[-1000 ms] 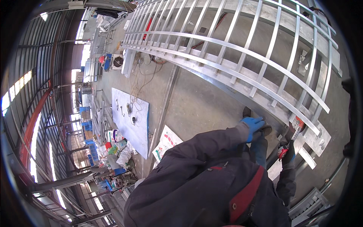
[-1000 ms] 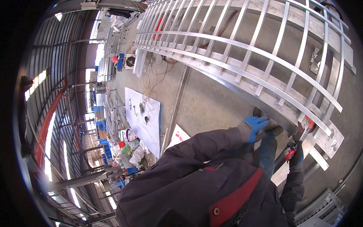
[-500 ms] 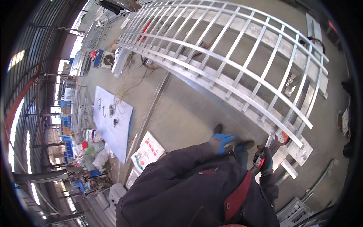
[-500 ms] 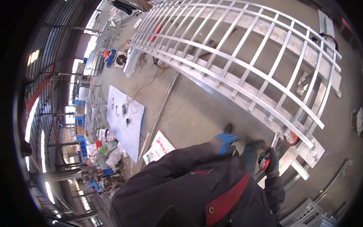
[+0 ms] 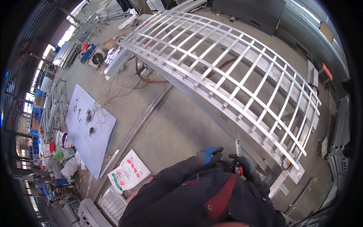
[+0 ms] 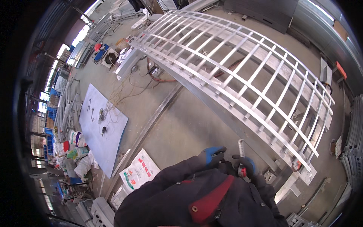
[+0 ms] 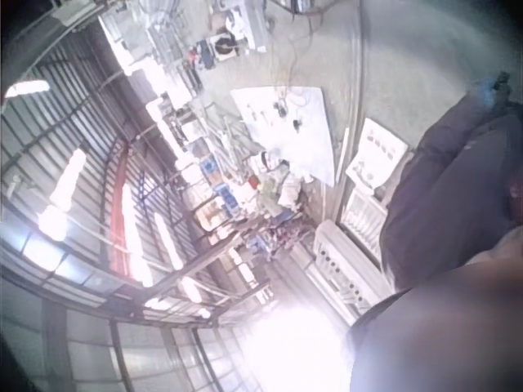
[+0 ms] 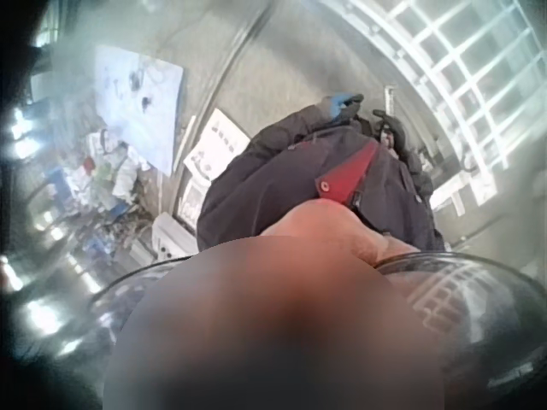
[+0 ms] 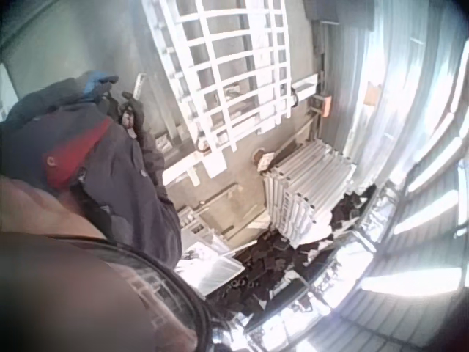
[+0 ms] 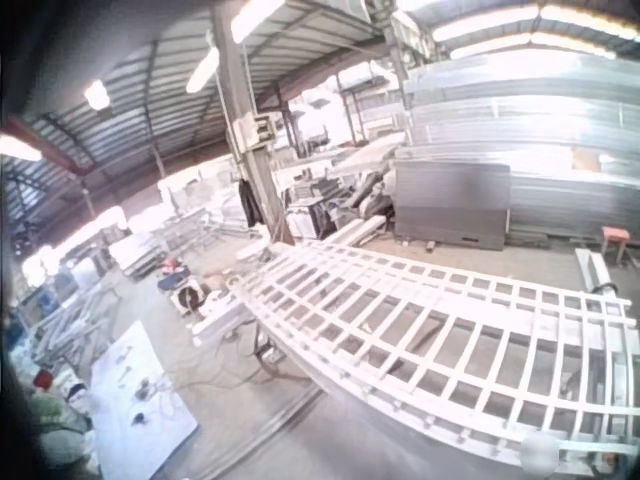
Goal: The person uses a tape measure to measure multiple sections of a large white metal frame structure. They repeatedly extend and retract the tape, align it along different bars, and reposition the frame to access various points.
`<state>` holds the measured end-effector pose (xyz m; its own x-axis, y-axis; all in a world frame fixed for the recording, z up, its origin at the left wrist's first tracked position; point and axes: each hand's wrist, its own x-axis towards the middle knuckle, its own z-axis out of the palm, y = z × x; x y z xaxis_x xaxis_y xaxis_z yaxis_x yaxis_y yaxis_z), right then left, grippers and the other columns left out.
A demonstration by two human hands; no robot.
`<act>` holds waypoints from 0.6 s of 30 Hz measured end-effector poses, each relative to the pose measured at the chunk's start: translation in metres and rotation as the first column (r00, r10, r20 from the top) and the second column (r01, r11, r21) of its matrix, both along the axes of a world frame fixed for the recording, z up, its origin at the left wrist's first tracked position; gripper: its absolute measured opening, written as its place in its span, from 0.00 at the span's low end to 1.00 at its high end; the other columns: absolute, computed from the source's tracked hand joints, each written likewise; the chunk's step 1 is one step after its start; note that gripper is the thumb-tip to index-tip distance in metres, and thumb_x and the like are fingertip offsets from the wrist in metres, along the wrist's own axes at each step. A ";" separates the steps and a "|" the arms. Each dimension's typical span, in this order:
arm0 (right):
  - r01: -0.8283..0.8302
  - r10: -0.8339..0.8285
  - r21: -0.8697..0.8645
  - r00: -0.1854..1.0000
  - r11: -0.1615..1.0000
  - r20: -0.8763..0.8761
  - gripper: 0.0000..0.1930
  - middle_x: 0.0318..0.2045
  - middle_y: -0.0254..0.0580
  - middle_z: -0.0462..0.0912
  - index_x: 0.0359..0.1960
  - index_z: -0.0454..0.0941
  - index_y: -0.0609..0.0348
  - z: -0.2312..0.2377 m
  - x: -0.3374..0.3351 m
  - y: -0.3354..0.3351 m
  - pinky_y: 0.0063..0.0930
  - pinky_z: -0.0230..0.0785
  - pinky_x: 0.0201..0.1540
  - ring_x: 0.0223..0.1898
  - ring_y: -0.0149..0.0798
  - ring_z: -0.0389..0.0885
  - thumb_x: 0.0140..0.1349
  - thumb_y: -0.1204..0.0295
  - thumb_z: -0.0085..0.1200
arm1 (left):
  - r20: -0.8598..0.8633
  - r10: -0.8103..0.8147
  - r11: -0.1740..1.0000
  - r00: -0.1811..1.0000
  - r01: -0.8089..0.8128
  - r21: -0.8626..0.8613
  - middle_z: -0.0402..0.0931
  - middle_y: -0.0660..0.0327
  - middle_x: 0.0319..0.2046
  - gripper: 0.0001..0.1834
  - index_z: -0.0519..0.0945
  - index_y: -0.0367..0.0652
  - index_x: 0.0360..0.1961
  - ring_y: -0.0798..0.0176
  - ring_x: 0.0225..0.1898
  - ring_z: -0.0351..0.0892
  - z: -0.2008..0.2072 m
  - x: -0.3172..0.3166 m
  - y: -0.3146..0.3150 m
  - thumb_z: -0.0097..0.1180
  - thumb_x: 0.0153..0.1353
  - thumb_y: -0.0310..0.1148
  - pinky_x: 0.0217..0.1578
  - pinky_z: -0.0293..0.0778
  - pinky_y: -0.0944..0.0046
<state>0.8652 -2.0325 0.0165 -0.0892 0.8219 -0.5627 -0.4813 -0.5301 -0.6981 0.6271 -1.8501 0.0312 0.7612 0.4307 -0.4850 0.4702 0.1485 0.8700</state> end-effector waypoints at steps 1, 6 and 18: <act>-0.087 0.086 0.031 0.995 0.996 0.041 0.31 0.38 0.41 0.86 0.65 0.75 0.69 0.010 -0.013 0.032 0.30 0.77 0.46 0.40 0.35 0.85 0.75 0.52 0.51 | 0.081 0.090 0.995 0.993 -0.087 -0.046 0.82 0.51 0.60 0.29 0.74 0.41 0.72 0.59 0.56 0.84 0.003 -0.012 0.020 0.56 0.76 0.44 0.59 0.78 0.59; -0.400 0.350 0.136 0.891 0.906 0.289 0.26 0.44 0.42 0.88 0.58 0.84 0.64 0.026 -0.079 0.164 0.34 0.79 0.48 0.45 0.34 0.85 0.74 0.52 0.58 | 0.277 0.462 0.873 0.843 -0.376 -0.312 0.81 0.52 0.62 0.23 0.74 0.36 0.71 0.58 0.59 0.82 0.007 -0.075 0.104 0.51 0.80 0.35 0.64 0.75 0.59; -0.777 0.698 0.113 0.611 0.619 0.372 0.29 0.43 0.44 0.91 0.57 0.85 0.59 0.022 -0.205 0.454 0.39 0.77 0.50 0.45 0.40 0.88 0.66 0.48 0.63 | 0.118 0.508 0.851 0.853 -0.518 0.088 0.88 0.54 0.45 0.13 0.85 0.32 0.51 0.61 0.46 0.87 0.037 -0.208 0.296 0.60 0.75 0.32 0.50 0.82 0.60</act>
<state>0.6597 -1.5788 0.0384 -0.6078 0.6486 -0.4583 0.2233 -0.4142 -0.8824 0.4191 -1.5546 0.0682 0.4531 0.8190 -0.3521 0.2762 0.2465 0.9289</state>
